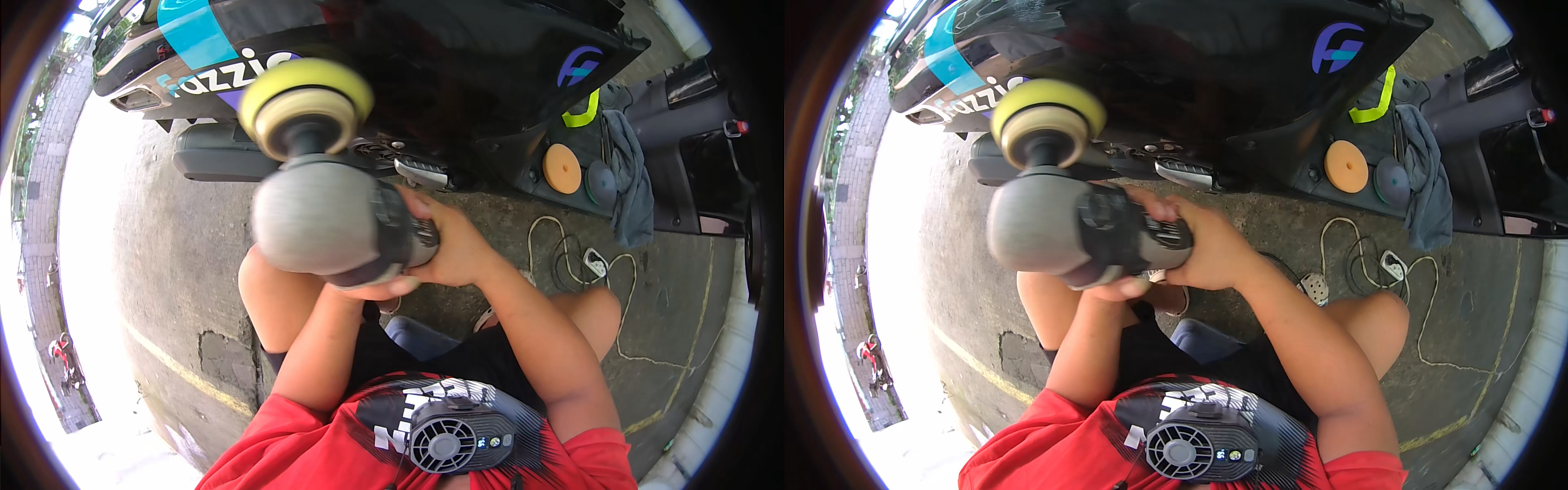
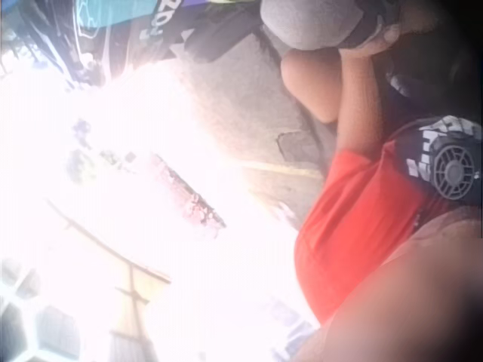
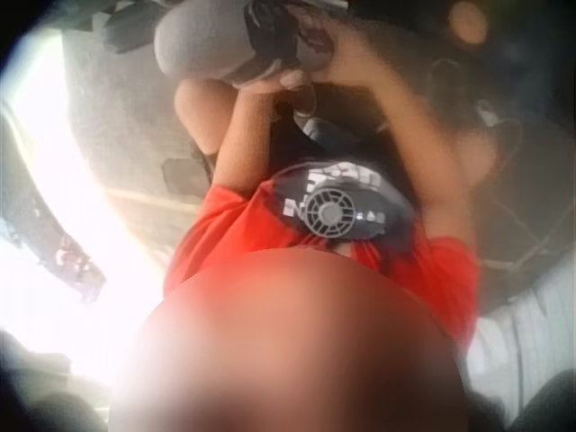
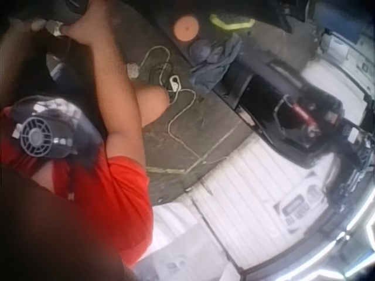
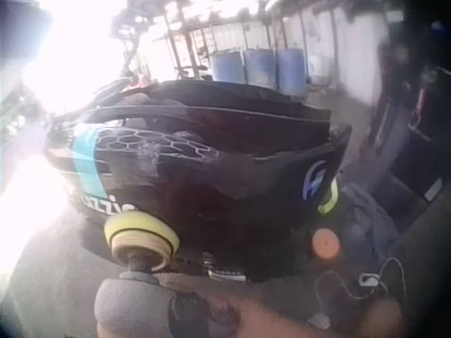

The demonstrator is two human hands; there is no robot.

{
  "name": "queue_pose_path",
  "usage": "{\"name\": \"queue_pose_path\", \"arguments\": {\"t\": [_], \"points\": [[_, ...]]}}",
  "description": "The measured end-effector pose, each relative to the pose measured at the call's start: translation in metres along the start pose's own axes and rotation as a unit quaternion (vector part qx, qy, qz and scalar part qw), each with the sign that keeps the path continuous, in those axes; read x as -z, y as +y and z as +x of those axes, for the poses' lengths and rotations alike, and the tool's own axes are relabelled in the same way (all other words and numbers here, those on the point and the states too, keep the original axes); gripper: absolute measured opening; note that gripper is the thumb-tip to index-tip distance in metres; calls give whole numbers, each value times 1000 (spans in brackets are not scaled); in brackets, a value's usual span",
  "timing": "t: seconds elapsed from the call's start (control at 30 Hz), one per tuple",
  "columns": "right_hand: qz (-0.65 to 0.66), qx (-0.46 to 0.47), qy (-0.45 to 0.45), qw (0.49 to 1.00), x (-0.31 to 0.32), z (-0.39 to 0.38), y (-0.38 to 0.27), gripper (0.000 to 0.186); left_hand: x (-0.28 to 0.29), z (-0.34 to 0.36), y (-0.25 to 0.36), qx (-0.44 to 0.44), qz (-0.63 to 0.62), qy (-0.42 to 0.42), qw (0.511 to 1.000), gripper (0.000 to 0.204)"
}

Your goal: The person uses a rotary polisher with a yellow foam pad to polish the side fairing of a black motorcycle. They move the tool in circular motions across the surface, covering the area around the 'fazzio' decal and the lower edge of the panel.

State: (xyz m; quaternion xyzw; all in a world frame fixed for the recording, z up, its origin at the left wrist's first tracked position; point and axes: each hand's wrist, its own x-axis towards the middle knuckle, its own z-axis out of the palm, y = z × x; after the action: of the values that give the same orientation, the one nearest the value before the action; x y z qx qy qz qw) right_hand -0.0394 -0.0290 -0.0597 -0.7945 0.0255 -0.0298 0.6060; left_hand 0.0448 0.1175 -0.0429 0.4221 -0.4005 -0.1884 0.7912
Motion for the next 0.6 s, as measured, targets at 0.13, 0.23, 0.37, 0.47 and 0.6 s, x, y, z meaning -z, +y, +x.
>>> {"name": "queue_pose_path", "arguments": {"t": [0.13,0.23,0.37,0.47,0.6], "points": [[-36,59,64,996,-14,5,-30,77,10,13,27,11,-62,15,998,83],[-16,53,118,991,-24,-5,-35,74,9,15,29,18,-71,-16,997,85],[37,27,123,991,-19,-23,-17,74,-14,0,14,78,-35,11,996,87],[81,9,90,993,-10,-38,2,84,-26,-9,10,156,34,15,987,91],[318,-67,115,939,-17,-47,10,86,-34,-11,13,138,129,-19,982,88]]}}
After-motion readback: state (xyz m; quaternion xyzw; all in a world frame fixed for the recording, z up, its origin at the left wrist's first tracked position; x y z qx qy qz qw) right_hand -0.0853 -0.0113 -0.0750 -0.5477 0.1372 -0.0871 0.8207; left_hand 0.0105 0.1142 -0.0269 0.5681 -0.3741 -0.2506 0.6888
